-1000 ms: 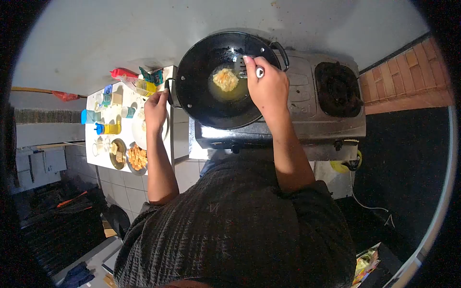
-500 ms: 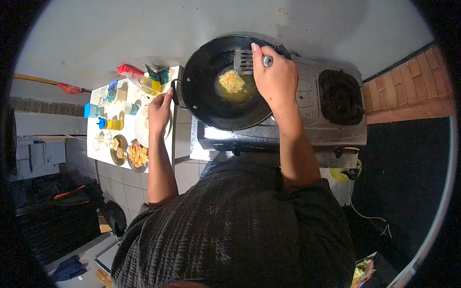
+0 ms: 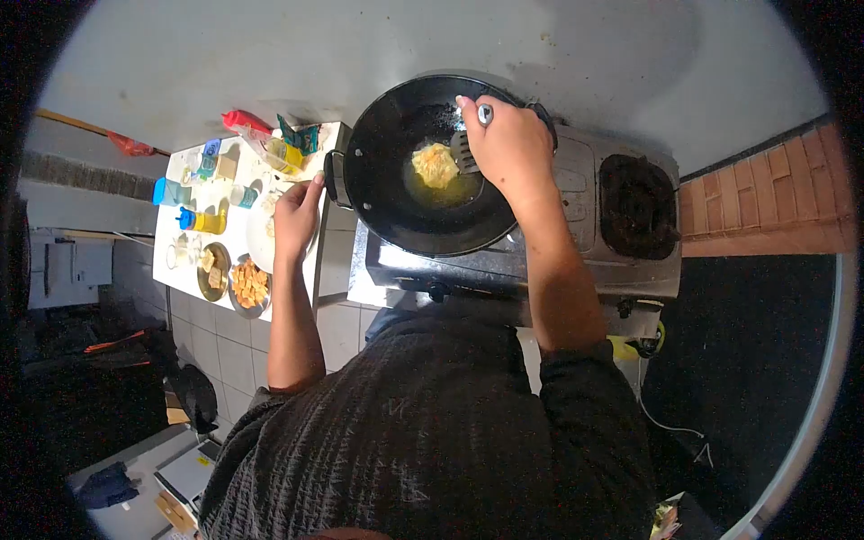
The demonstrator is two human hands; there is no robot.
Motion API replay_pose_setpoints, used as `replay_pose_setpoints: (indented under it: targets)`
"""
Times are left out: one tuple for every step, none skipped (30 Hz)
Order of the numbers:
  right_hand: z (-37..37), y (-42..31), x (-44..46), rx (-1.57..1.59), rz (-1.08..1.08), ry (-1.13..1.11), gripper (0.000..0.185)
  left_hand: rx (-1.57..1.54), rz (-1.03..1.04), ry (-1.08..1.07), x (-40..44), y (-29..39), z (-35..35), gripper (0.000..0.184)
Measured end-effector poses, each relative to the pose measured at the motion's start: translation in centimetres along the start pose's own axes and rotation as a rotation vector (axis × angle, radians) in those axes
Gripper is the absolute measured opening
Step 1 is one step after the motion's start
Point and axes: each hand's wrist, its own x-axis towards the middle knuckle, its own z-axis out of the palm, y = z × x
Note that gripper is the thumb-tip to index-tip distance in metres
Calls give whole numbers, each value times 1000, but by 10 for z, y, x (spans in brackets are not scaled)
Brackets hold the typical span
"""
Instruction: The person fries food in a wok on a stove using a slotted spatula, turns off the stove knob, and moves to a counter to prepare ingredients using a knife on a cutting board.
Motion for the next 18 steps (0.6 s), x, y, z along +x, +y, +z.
replay_pose_setpoints:
  targets:
    - [-4, -3, 0, -35, -2, 34, 43, -14, 26, 21, -1, -2, 1, 45]
    - [-7, -6, 1, -70, -4, 70, 43, -27, 55, 43, -2, -3, 1, 45]
    - [-8, -6, 2, -72, -7, 63, 43, -38, 71, 60, -3, -2, 1, 44]
    - [-9, -4, 5, -89, -2, 77, 42, -40, 65, 61, -4, -3, 1, 44]
    - [-10, -2, 8, -107, 3, 92, 42, -40, 67, 67, -4, -3, 1, 44]
    - [-9, 2, 10, -110, 1, 90, 42, -39, 70, 73, -4, -2, 0, 45]
    - [-7, 6, 12, -131, -27, 90, 42, -11, 59, 77, -5, 1, -1, 45]
    - [-6, 6, 14, -151, -56, 90, 43, -12, 58, 78, -5, 0, 0, 45]
    - [-6, 6, 15, -150, -59, 90, 43, -9, 62, 78, -5, -2, 0, 45]
    - [-8, 4, 15, -96, -57, 100, 43, -3, 65, 76, -4, -3, 0, 45]
    - [-10, 1, 14, -41, -53, 109, 43, -2, 64, 77, -3, -4, 0, 45]
    - [-13, -3, 13, -40, -50, 106, 43, -6, 57, 81, -4, -4, 0, 44]
    - [-17, -7, 12, 5, -44, 124, 43, -11, 52, 84, -3, -4, 0, 44]
    - [-19, -9, 12, 49, -37, 142, 43, -9, 52, 82, -4, -3, 0, 44]
    - [-18, -9, 11, 49, -34, 143, 43, -26, 53, 77, -5, -2, 0, 44]
    - [-15, -8, 10, -24, -24, 143, 43, -44, 55, 73, -5, -1, -1, 43]
    - [-13, -6, 10, -96, -14, 142, 44, -43, 57, 73, -5, 1, -2, 43]
    - [-9, -2, 11, -94, -16, 144, 44, -11, 17, 42, -5, 4, -4, 44]
